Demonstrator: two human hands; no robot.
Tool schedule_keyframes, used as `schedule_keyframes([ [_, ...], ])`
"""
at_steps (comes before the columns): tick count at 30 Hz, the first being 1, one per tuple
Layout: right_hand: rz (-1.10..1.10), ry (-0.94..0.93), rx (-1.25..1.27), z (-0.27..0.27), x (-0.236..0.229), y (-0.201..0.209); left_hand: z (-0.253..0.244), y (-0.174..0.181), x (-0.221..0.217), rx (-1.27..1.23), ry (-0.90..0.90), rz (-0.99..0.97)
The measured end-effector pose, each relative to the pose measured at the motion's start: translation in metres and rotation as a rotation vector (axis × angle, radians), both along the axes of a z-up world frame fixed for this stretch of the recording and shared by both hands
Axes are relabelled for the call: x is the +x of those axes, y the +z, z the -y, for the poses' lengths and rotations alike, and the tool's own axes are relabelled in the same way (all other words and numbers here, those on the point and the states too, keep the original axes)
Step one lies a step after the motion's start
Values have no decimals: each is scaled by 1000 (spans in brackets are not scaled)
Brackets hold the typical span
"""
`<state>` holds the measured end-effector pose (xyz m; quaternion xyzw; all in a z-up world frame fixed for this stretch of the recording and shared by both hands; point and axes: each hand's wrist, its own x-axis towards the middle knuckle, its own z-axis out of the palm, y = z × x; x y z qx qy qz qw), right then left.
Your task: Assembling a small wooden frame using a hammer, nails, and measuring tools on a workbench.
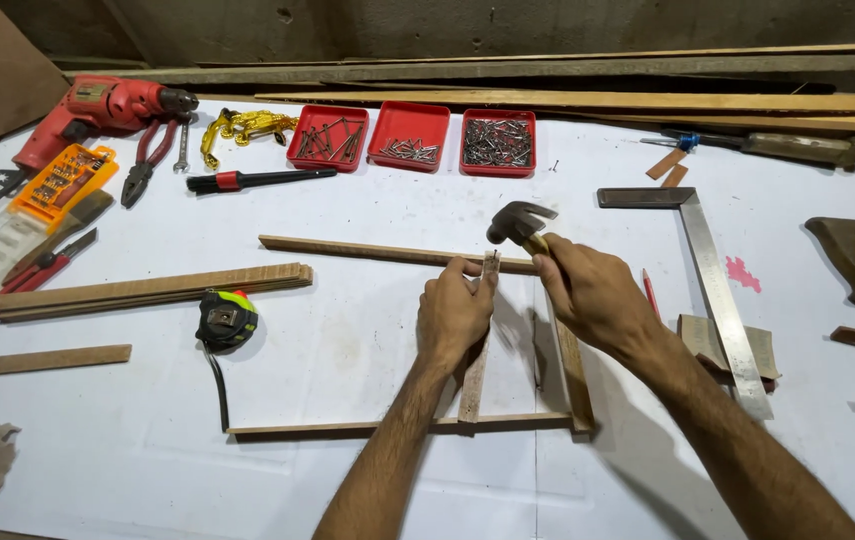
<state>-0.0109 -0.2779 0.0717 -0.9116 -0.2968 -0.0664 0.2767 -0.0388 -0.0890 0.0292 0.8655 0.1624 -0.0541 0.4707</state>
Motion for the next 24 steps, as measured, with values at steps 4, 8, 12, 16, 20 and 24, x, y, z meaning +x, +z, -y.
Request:
schedule_keyframes([
  [4,-43,-15,-64,-2,3,-7,-2,-7,4,27,-27,38],
  [8,-34,-13,-75,1,2,-3,-2,-8,8,-1,-41,-18],
  [12,-61,-31,-75,0,5,-10,-3,-9,7,-6,-42,-64],
  [16,-80,-30,-110,2,4,-7,-3,-11,8,-5,-56,-30],
  [20,-100,-30,-80,1,1,-8,-3,-9,6,15,-38,-27],
  [24,-109,-10,-96,3,1,0,-4,-9,8,3,-49,-64],
])
